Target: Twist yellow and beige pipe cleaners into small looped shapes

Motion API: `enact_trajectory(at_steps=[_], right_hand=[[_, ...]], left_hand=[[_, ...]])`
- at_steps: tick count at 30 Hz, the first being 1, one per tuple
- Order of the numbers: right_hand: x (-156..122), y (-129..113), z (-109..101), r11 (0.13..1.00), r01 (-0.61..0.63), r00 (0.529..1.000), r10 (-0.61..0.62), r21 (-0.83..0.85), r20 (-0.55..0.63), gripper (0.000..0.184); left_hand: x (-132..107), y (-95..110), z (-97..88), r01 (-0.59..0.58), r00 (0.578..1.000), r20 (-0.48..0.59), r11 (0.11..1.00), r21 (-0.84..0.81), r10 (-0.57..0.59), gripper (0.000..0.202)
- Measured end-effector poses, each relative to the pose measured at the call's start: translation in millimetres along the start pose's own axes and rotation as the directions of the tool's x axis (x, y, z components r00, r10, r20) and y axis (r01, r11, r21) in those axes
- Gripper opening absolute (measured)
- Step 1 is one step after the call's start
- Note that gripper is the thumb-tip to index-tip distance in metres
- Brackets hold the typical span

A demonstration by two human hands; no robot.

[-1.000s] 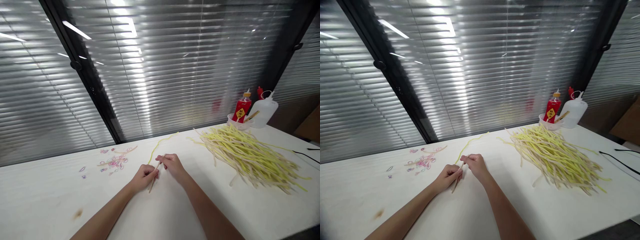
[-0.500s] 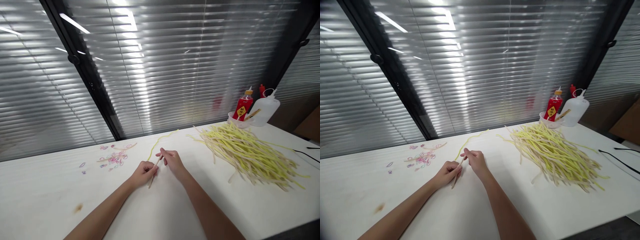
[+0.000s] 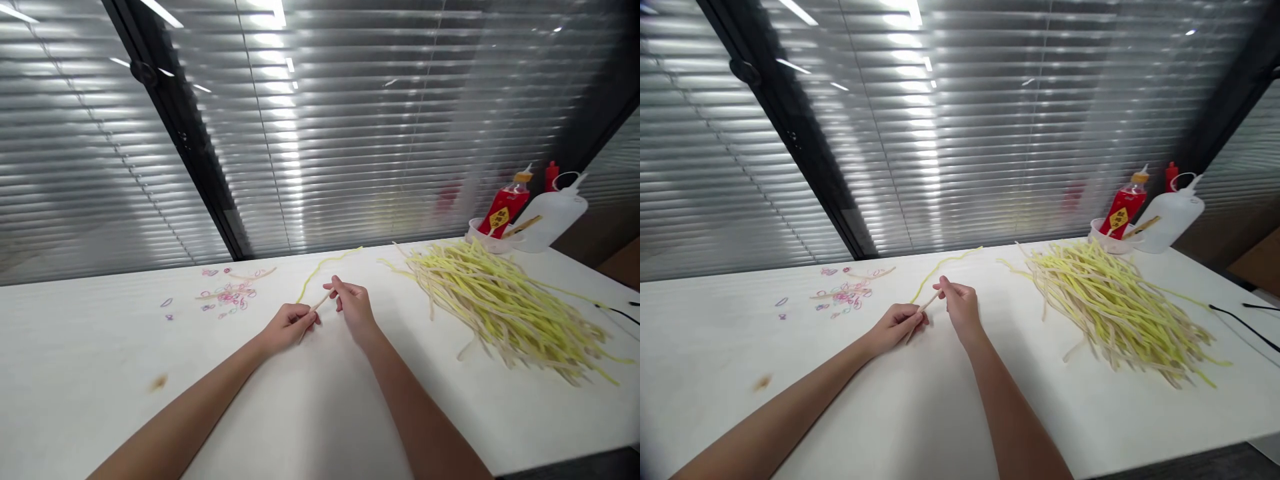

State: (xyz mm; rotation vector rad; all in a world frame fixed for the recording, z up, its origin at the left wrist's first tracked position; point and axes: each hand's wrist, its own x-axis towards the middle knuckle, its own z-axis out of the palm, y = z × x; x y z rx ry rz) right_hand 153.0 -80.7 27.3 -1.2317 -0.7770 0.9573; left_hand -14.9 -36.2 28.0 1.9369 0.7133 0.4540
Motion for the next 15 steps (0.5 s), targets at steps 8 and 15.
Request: enact_trajectory(at_steps=[8, 15], right_hand=[[-6.5, -10.7, -1.8, 0.999, 0.013, 1.000, -0.014, 0.049, 0.022, 0.037], [-3.1, -7.7, 2.9, 0.996, 0.003, 0.999, 0.000, 0.086, -0.037, 0.033]], left_hand=[[3.5, -5.2, -7.3, 0.053, 0.998, 0.056, 0.962, -0.269, -0.039, 0.040], [5.7, 1.3, -13.5, 0.064, 0.995, 0.091, 0.944, -0.324, -0.037, 0.035]])
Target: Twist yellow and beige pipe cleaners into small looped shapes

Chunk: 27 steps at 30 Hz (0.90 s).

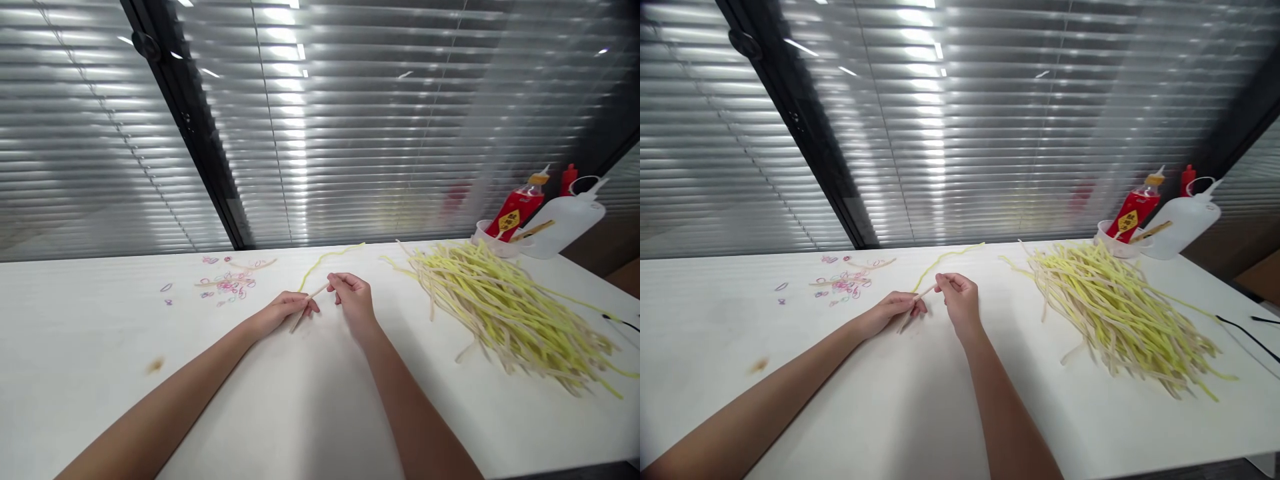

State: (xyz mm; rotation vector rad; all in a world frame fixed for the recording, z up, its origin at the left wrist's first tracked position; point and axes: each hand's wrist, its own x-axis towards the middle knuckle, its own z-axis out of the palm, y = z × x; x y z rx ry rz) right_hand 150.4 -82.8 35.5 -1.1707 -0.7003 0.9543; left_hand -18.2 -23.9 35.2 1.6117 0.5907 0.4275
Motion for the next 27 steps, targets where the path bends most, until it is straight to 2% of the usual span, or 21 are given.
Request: enact_trajectory(at_steps=[3, 9, 20, 27], right_hand=[[0.5, 0.5, 0.3, 1.000, 0.000, 1.000, 0.000, 0.005, -0.002, 0.033], [1.3, 1.3, -0.3, 1.000, 0.017, 1.000, -0.017, -0.026, 0.010, 0.033], [3.3, 3.9, -0.1, 0.999, 0.012, 0.999, -0.014, -0.032, -0.039, 0.033], [3.1, 3.9, -2.0, 0.994, 0.021, 0.999, -0.026, -0.112, -0.046, 0.032]], left_hand=[[-1.5, 2.7, -0.3, 0.000, 1.000, 0.019, 1.000, 0.019, 0.000, 0.032], [-1.3, -1.3, -3.8, 0.110, 0.993, 0.063, 0.991, -0.079, -0.105, 0.029], [3.5, -7.1, -3.9, 0.094, 0.992, -0.062, 0.963, -0.253, -0.113, 0.019], [8.1, -13.5, -4.3, 0.004, 0.961, -0.260, 0.948, -0.319, -0.092, 0.020]])
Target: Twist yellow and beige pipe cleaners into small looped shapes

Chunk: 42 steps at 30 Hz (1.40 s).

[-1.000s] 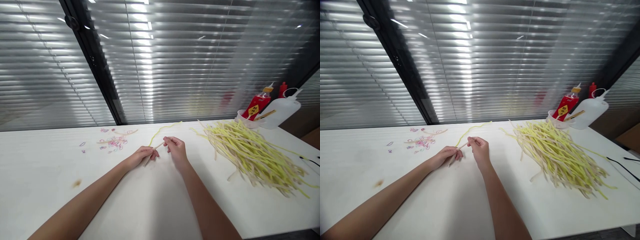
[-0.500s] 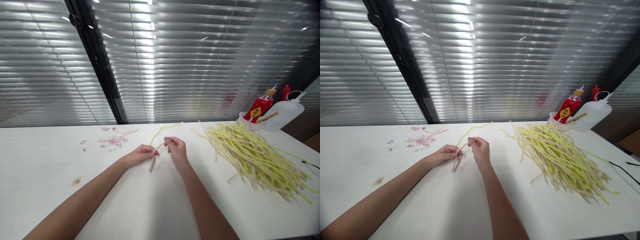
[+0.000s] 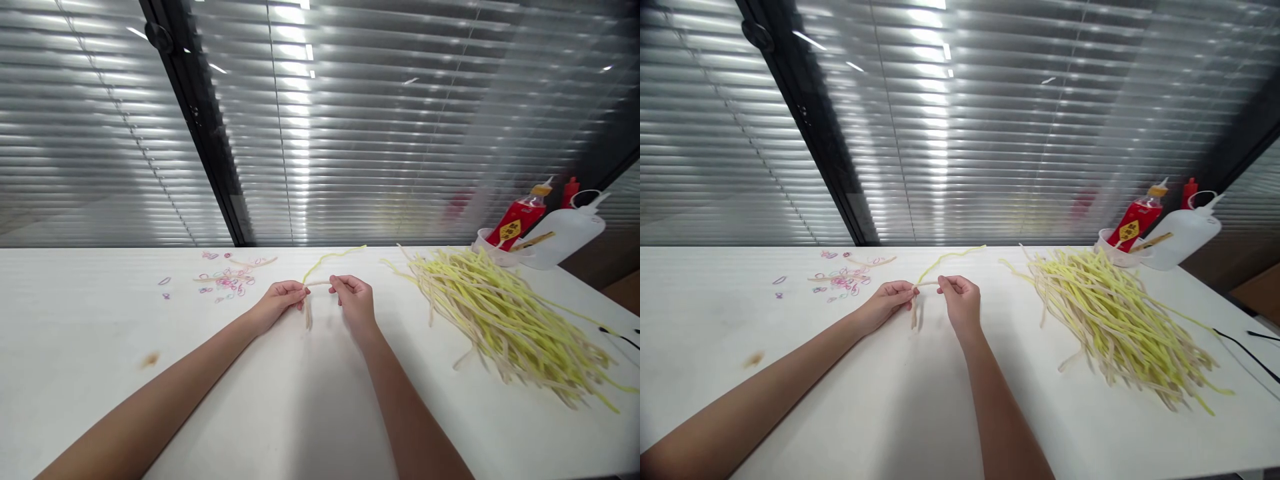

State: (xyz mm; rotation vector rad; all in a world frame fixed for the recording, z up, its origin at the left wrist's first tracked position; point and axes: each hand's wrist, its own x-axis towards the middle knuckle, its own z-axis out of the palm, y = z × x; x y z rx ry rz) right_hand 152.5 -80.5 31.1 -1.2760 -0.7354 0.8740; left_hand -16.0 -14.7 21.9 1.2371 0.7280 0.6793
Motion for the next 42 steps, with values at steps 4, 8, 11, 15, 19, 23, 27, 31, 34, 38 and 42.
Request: enact_trajectory(at_steps=[4, 8, 11, 15, 19, 23, 27, 31, 34, 38, 42], right_hand=[[-1.3, 0.9, -1.2, 0.998, 0.006, 0.999, -0.003, -0.065, 0.044, 0.030], [-2.4, 3.4, -2.6, 0.994, -0.008, 0.987, 0.025, -0.111, 0.156, 0.028], [-2.7, 6.6, -2.9, 0.988, -0.045, 0.966, 0.080, -0.148, 0.244, 0.026], [-3.6, 9.0, -2.8, 0.979, -0.071, 0.925, 0.137, -0.193, 0.353, 0.022], [-5.7, 7.3, -2.9, 0.973, -0.105, 0.884, 0.186, -0.204, 0.430, 0.016], [-7.7, 5.5, -2.5, 0.971, -0.121, 0.856, 0.207, -0.206, 0.474, 0.010], [-8.2, 4.9, -2.1, 0.967, -0.117, 0.850, 0.216, -0.227, 0.480, 0.010], [-7.9, 5.4, -2.5, 0.969, -0.104, 0.844, 0.206, -0.226, 0.495, 0.010], [-7.6, 6.5, -2.8, 0.968, -0.095, 0.838, 0.205, -0.234, 0.506, 0.010], [-7.4, 7.9, -2.9, 0.967, -0.107, 0.838, 0.213, -0.232, 0.502, 0.013], [-8.0, 6.2, -4.1, 0.960, -0.163, 0.819, 0.260, -0.227, 0.512, 0.025]], left_hand=[[0.0, 1.9, 2.8, -0.024, 0.997, -0.081, 0.998, -0.053, 0.019, 0.020], [0.2, 1.9, 4.0, -0.040, 0.990, -0.140, 0.995, -0.090, 0.028, 0.022], [1.1, 0.6, 3.7, -0.050, 0.981, -0.189, 0.995, -0.089, 0.032, 0.024], [2.1, -1.2, 3.2, -0.059, 0.976, -0.213, 0.994, -0.093, 0.038, 0.025], [2.1, -2.6, 2.3, -0.063, 0.977, -0.209, 0.993, -0.095, 0.042, 0.023], [2.0, -3.6, 1.0, -0.064, 0.979, -0.199, 0.993, -0.098, 0.043, 0.021], [1.8, -2.9, 1.1, -0.071, 0.982, -0.179, 0.993, -0.093, 0.054, 0.021], [1.1, -1.8, 2.2, -0.074, 0.981, -0.187, 0.993, -0.090, 0.057, 0.020], [0.8, -1.6, 2.8, -0.077, 0.979, -0.193, 0.994, -0.084, 0.059, 0.020], [0.7, -1.3, 3.7, -0.086, 0.979, -0.193, 0.993, -0.079, 0.069, 0.020], [0.5, -1.1, 4.3, -0.088, 0.979, -0.192, 0.991, -0.098, 0.068, 0.021]])
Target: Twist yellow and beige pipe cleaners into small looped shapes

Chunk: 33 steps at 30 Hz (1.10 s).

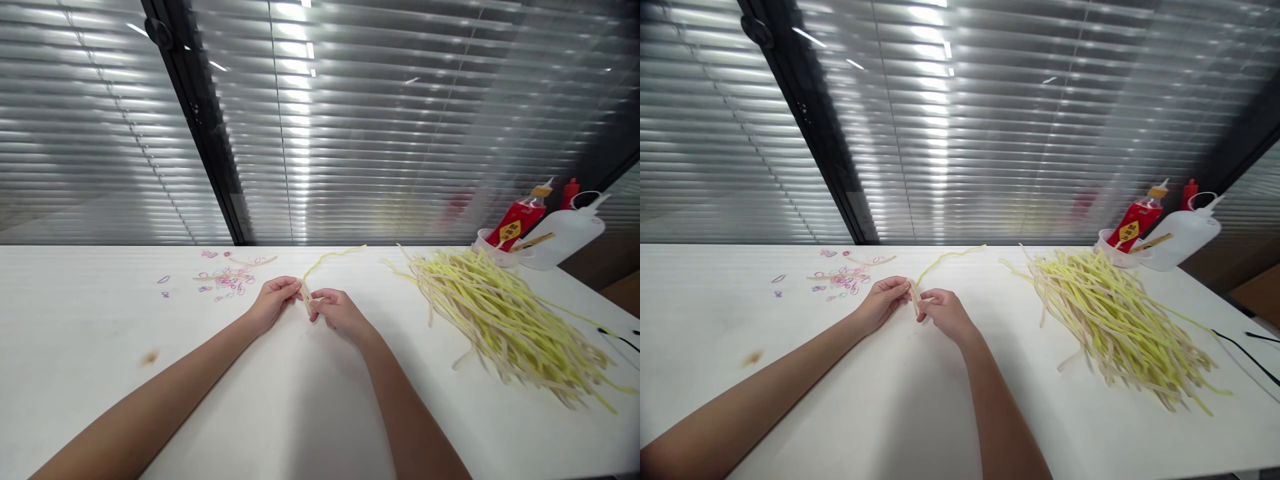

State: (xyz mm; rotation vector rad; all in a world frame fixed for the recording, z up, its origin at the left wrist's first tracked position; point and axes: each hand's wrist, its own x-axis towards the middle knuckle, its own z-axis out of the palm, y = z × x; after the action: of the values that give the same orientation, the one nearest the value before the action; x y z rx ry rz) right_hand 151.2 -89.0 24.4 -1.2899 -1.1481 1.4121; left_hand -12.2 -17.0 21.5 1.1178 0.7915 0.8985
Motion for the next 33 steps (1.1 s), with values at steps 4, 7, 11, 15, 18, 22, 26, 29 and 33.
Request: enact_trajectory(at_steps=[4, 7, 11, 15, 18, 22, 26, 29, 33], right_hand=[[-4.0, -4.0, -1.3, 1.000, 0.014, 0.996, -0.013, -0.010, 0.088, 0.021], [-6.1, -6.1, -1.6, 0.999, 0.029, 0.995, -0.027, -0.020, 0.099, 0.022], [-6.5, -6.1, -0.8, 1.000, 0.026, 0.993, -0.025, -0.012, 0.115, 0.024], [-5.9, -5.2, 0.2, 1.000, 0.022, 0.993, -0.020, -0.020, 0.112, 0.025], [-4.8, -4.4, 0.7, 1.000, 0.023, 0.994, -0.021, -0.015, 0.110, 0.025], [-2.8, -2.7, 0.5, 1.000, 0.027, 0.992, -0.025, -0.015, 0.124, 0.024], [-2.4, -2.1, 0.2, 0.999, 0.021, 0.991, -0.017, -0.027, 0.131, 0.024], [-3.8, -3.4, 0.9, 0.999, 0.021, 0.991, -0.017, -0.030, 0.130, 0.026], [-6.8, -7.6, 2.2, 0.999, 0.023, 0.995, -0.020, -0.027, 0.099, 0.028]], left_hand=[[-0.4, -1.0, -1.4, -0.019, 1.000, 0.023, 1.000, -0.009, 0.019, 0.018], [-0.7, -1.9, -2.6, -0.032, 0.999, 0.029, 0.999, -0.002, 0.032, 0.017], [-1.2, -1.7, -2.5, -0.048, 0.998, 0.034, 0.999, -0.004, 0.048, 0.018], [-1.8, -1.2, -2.0, -0.047, 0.998, 0.035, 0.998, -0.029, 0.048, 0.019], [-2.1, -1.4, -2.3, -0.052, 0.998, 0.028, 0.998, -0.047, 0.054, 0.020], [-2.6, -1.8, -2.3, -0.065, 0.997, 0.030, 0.997, -0.048, 0.067, 0.021], [-3.6, -2.6, -1.2, -0.103, 0.995, 0.013, 0.994, -0.043, 0.103, 0.021], [-3.7, -3.9, -0.9, -0.124, 0.992, 0.014, 0.991, -0.042, 0.125, 0.020], [-2.9, -5.7, -1.7, -0.132, 0.991, 0.010, 0.990, -0.043, 0.132, 0.019]])
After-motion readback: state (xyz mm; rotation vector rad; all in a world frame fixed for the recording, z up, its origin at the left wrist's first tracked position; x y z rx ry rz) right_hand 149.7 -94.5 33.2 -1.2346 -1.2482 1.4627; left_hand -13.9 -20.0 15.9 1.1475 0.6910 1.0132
